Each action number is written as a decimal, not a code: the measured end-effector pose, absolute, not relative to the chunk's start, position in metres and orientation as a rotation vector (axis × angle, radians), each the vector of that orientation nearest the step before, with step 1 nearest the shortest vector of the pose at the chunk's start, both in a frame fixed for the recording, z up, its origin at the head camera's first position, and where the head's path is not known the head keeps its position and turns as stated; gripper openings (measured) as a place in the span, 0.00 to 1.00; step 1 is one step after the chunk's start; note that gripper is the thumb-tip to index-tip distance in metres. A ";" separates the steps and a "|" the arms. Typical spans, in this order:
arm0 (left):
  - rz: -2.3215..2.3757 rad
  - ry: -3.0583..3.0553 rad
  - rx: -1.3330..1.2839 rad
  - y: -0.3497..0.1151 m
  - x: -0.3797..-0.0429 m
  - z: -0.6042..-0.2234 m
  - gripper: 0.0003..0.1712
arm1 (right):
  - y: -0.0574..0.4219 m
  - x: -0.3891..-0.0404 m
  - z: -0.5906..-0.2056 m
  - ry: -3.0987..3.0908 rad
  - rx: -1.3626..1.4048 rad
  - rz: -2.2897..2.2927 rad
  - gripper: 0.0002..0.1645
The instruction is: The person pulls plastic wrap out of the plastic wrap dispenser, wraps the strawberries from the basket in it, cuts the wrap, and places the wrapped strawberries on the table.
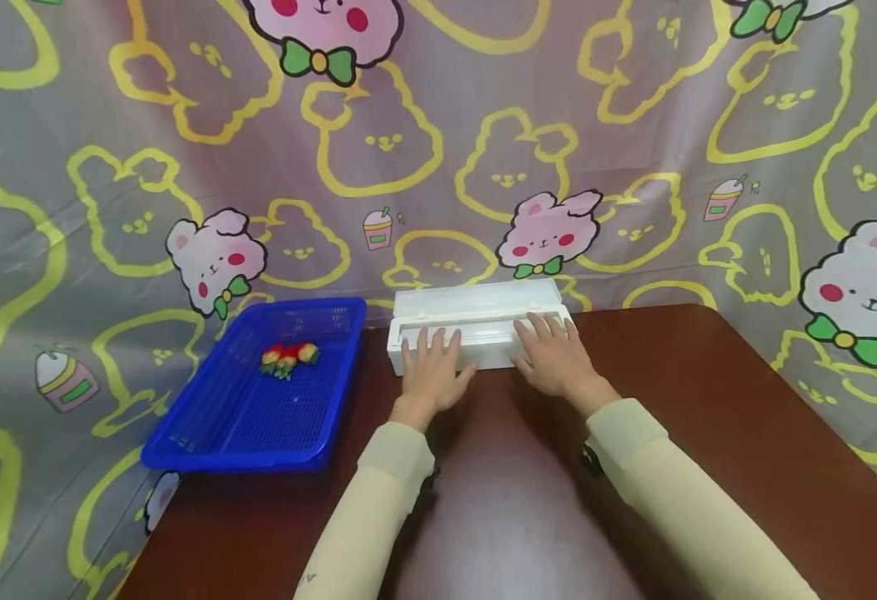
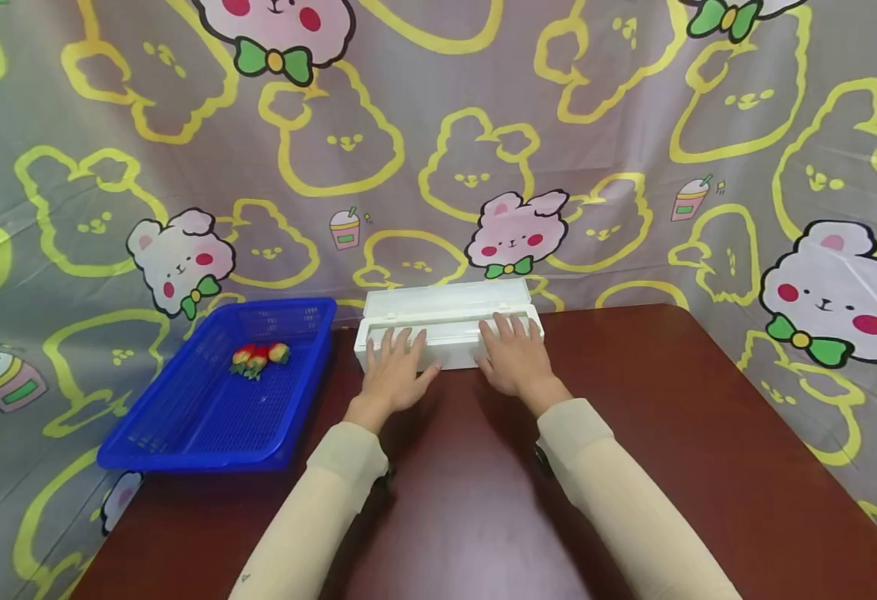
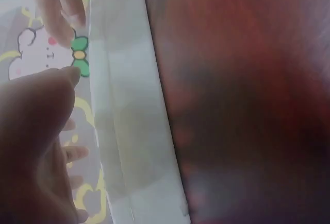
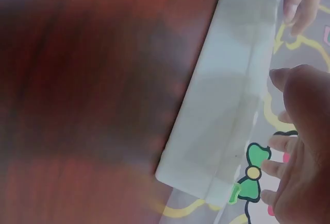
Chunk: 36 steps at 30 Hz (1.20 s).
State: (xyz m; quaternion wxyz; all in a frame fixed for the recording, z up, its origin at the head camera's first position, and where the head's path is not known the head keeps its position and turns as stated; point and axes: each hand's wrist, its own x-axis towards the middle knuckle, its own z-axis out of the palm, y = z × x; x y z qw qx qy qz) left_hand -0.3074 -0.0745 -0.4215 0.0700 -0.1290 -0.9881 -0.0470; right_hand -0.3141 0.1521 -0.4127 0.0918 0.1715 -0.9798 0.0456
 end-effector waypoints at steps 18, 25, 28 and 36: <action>-0.172 -2.994 -0.299 -0.077 -0.350 -0.414 0.30 | 0.156 -0.354 -0.416 -2.926 0.509 0.193 0.37; -0.079 -2.990 -0.307 -0.080 -0.361 -0.407 0.25 | 0.157 -0.370 -0.414 -2.914 0.559 0.222 0.28; -0.041 -2.959 -0.324 -0.080 -0.365 -0.404 0.21 | 0.156 -0.371 -0.405 -2.912 0.560 0.238 0.17; -0.041 -2.913 -0.311 -0.080 -0.371 -0.401 0.12 | 0.151 -0.372 -0.392 -2.920 0.499 0.219 0.14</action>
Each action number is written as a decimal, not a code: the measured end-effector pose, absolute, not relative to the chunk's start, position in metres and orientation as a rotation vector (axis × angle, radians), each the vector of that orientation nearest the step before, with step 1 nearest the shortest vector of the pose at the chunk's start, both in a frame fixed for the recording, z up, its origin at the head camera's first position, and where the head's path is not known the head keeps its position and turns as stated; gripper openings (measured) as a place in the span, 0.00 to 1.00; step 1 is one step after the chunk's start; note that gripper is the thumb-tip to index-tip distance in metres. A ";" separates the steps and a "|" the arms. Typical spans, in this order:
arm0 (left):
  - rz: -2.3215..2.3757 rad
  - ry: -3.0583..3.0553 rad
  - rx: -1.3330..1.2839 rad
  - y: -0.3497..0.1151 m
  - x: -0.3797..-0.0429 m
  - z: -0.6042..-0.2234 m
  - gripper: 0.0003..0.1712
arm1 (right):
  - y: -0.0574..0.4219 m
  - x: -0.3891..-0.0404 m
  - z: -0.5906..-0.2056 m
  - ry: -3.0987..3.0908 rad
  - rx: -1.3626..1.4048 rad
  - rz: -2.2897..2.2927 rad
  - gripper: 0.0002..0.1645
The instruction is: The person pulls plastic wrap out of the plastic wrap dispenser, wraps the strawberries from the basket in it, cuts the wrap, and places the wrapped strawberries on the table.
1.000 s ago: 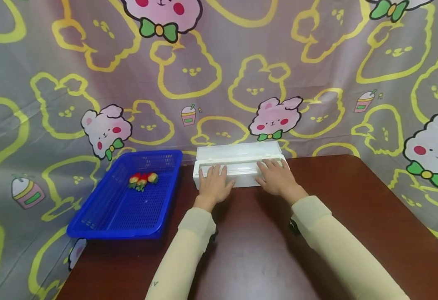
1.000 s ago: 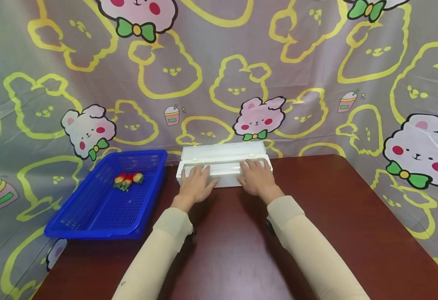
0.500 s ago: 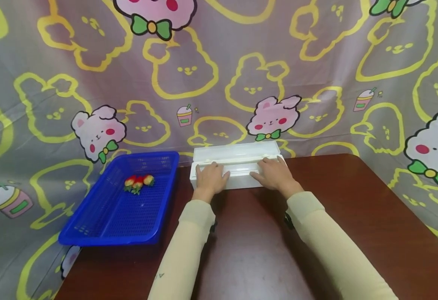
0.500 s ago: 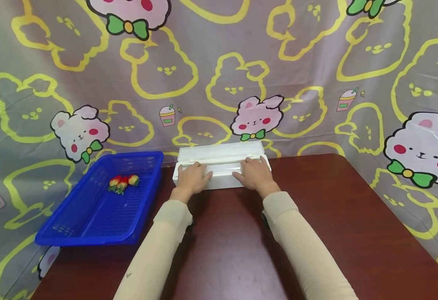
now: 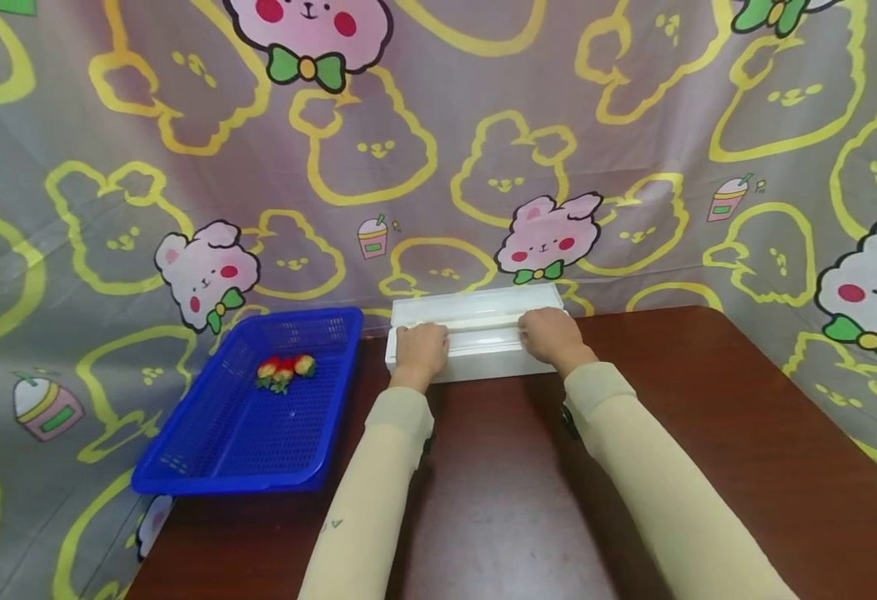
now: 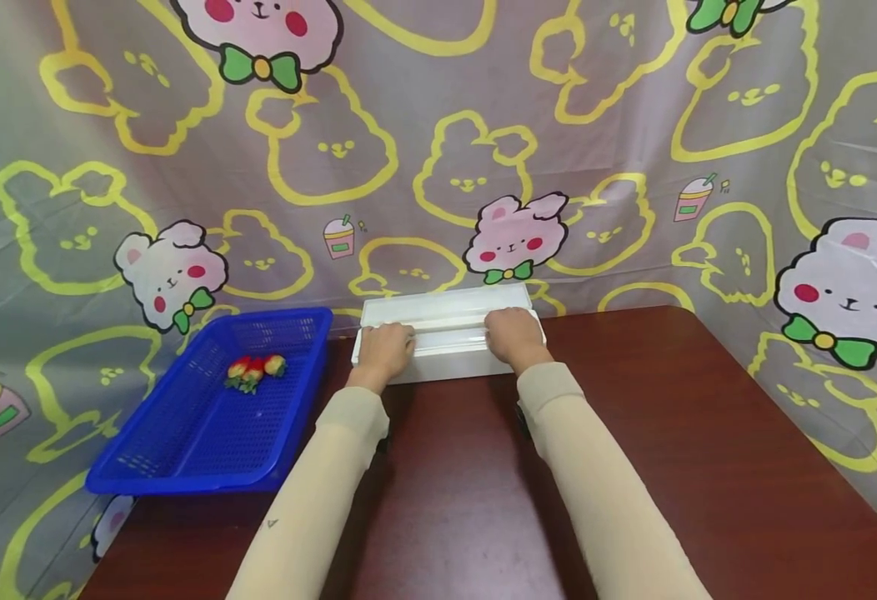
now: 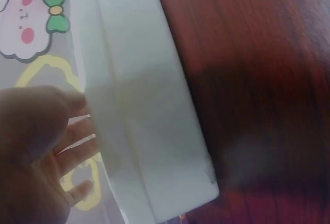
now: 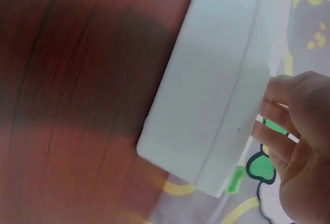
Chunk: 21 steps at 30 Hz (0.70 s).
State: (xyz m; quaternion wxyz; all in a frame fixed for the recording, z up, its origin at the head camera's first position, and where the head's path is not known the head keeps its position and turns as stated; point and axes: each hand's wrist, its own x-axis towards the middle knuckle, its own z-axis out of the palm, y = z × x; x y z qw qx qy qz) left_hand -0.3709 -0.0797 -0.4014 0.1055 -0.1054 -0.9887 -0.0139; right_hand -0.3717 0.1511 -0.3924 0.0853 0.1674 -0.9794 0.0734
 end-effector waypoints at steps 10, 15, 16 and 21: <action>0.121 -2.855 -0.359 -0.077 -0.381 -0.407 0.09 | 0.155 -0.381 -0.409 -2.780 0.690 -0.144 0.11; 0.141 -2.840 -0.428 -0.076 -0.383 -0.405 0.09 | 0.165 -0.384 -0.409 -2.704 0.768 -0.224 0.08; 0.136 -2.838 -0.421 -0.076 -0.383 -0.405 0.10 | 0.168 -0.384 -0.408 -2.703 0.774 -0.227 0.08; 0.154 -2.818 -0.351 -0.085 -0.382 -0.400 0.10 | 0.177 -0.386 -0.404 -2.748 0.749 -0.258 0.09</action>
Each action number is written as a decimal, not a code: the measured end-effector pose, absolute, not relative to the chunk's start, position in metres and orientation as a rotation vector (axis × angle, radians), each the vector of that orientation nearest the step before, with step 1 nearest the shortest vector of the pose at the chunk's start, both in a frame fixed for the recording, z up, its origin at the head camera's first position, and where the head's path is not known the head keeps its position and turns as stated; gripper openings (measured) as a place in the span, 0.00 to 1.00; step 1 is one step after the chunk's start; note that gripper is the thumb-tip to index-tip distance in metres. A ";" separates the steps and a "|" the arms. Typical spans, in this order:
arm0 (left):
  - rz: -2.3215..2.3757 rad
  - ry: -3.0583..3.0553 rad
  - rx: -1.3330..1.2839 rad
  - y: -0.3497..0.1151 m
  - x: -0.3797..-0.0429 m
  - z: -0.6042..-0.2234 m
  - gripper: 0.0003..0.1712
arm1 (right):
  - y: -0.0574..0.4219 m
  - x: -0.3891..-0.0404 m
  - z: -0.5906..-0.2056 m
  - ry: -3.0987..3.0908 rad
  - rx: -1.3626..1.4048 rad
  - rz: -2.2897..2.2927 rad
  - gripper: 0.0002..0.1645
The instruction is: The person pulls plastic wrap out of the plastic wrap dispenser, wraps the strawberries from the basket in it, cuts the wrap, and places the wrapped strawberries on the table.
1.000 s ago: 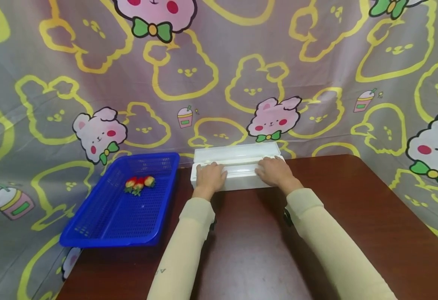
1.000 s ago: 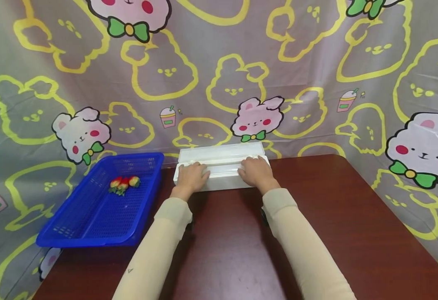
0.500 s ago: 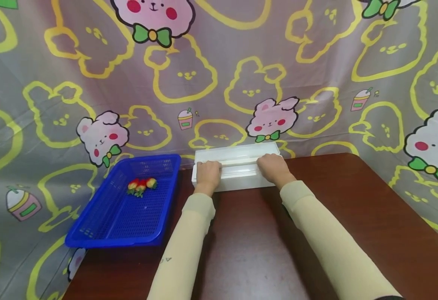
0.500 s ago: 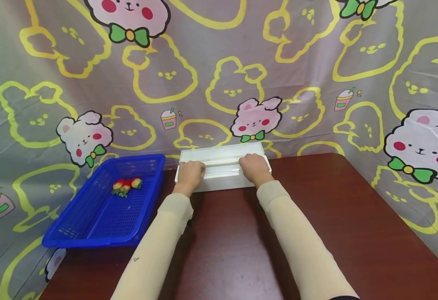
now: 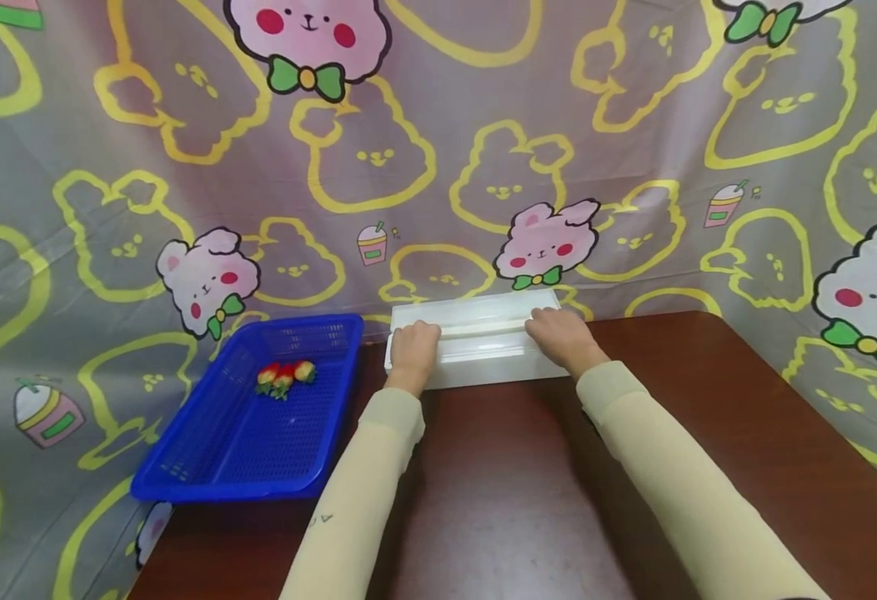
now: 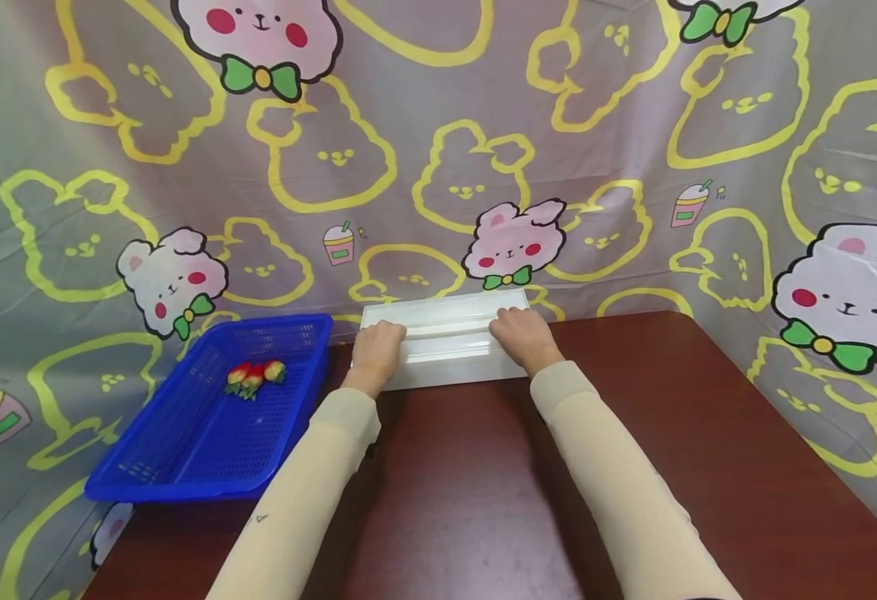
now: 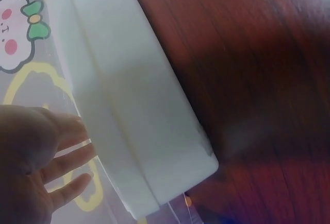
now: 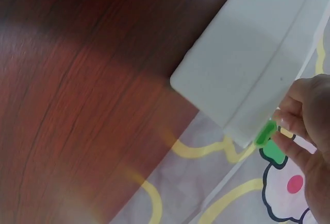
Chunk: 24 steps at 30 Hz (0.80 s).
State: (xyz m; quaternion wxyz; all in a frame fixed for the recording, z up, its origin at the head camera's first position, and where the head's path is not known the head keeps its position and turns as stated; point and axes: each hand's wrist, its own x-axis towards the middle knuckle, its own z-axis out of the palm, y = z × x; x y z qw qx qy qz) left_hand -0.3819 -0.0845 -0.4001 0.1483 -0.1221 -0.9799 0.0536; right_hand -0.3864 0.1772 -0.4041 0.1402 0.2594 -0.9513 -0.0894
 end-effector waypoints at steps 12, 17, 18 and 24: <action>0.064 -2.842 -0.334 -0.097 -0.382 -0.402 0.10 | 0.184 -0.385 -0.404 -2.718 0.759 -0.322 0.09; 0.125 -2.816 -0.360 -0.099 -0.378 -0.397 0.10 | 0.188 -0.382 -0.400 -2.695 0.761 -0.326 0.04; 0.131 -2.812 -0.361 -0.100 -0.376 -0.396 0.09 | 0.189 -0.381 -0.400 -2.693 0.765 -0.318 0.04; 0.104 -2.820 -0.355 -0.104 -0.366 -0.390 0.08 | 0.192 -0.375 -0.396 -2.674 0.771 -0.271 0.05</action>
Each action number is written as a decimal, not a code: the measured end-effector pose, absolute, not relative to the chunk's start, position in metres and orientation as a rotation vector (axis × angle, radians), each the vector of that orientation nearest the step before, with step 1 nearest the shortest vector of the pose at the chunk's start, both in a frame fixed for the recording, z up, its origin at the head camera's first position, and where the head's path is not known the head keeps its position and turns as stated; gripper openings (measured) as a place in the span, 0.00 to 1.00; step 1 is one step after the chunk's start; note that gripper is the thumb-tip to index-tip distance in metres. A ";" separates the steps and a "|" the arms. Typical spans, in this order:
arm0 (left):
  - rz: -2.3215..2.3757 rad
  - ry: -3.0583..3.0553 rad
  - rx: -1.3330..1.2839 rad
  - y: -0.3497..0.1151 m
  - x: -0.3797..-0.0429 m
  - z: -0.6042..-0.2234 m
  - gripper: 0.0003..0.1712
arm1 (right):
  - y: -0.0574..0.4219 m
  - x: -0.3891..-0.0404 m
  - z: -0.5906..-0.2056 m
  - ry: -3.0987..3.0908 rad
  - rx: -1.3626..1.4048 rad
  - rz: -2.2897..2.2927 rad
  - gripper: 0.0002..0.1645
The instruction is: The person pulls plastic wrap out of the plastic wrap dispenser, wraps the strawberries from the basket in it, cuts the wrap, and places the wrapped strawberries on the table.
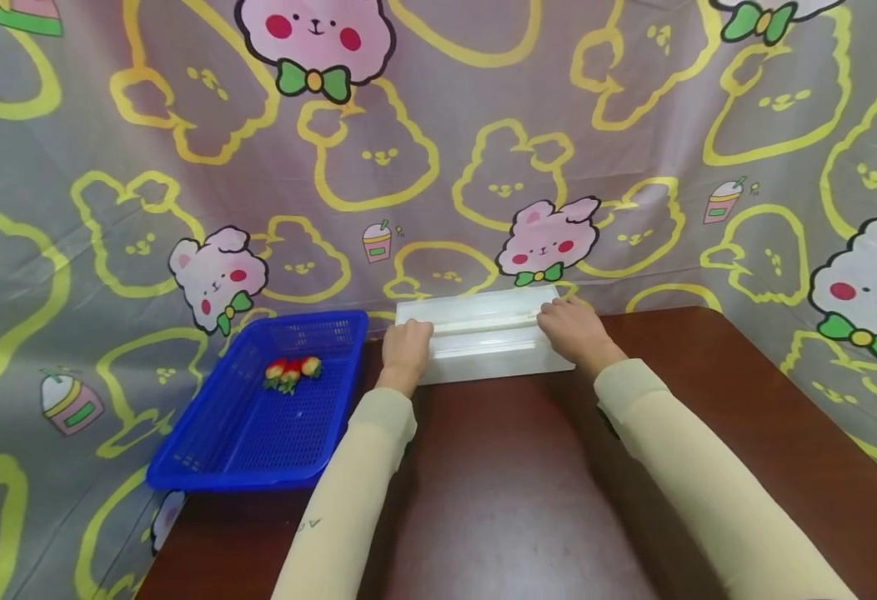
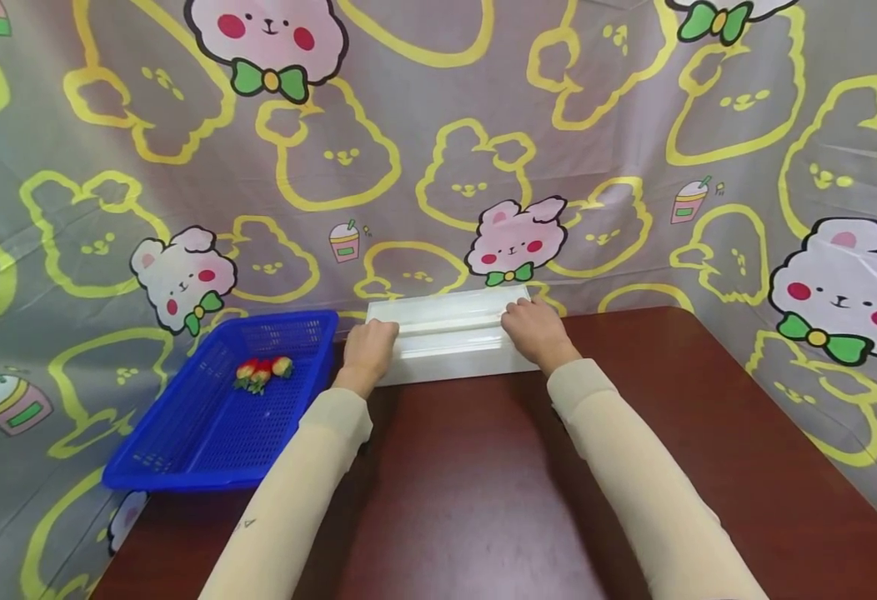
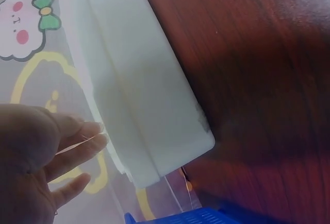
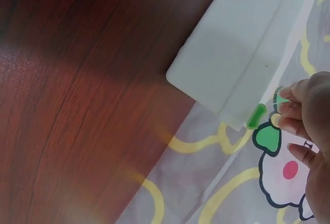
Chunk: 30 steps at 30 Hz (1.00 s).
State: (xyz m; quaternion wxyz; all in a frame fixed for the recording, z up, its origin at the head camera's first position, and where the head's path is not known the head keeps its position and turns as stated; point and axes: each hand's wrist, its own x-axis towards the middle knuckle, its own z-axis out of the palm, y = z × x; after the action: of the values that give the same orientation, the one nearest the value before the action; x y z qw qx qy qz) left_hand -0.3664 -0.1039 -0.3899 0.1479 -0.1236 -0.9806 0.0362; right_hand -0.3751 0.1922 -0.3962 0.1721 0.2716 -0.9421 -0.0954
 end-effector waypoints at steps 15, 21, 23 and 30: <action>0.032 -2.757 -0.375 -0.111 -0.344 -0.380 0.09 | 0.198 -0.356 -0.389 -2.623 0.748 -0.210 0.05; -0.150 -2.734 -0.366 -0.113 -0.333 -0.378 0.10 | 0.198 -0.345 -0.388 -2.586 0.737 -0.209 0.07; -0.201 -2.725 -0.374 -0.114 -0.330 -0.379 0.11 | 0.198 -0.340 -0.387 -2.577 0.733 -0.210 0.07; -0.281 -2.686 -0.389 -0.116 -0.319 -0.377 0.13 | 0.199 -0.327 -0.385 -2.551 0.717 -0.205 0.06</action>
State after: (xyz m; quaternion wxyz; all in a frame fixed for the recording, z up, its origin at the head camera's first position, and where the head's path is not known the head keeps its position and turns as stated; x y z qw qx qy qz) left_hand -0.3189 -0.1163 -0.3774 0.2049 -0.1396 -0.9635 -0.1009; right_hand -0.3274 0.1994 -0.3845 0.2393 0.2619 -0.9319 -0.0749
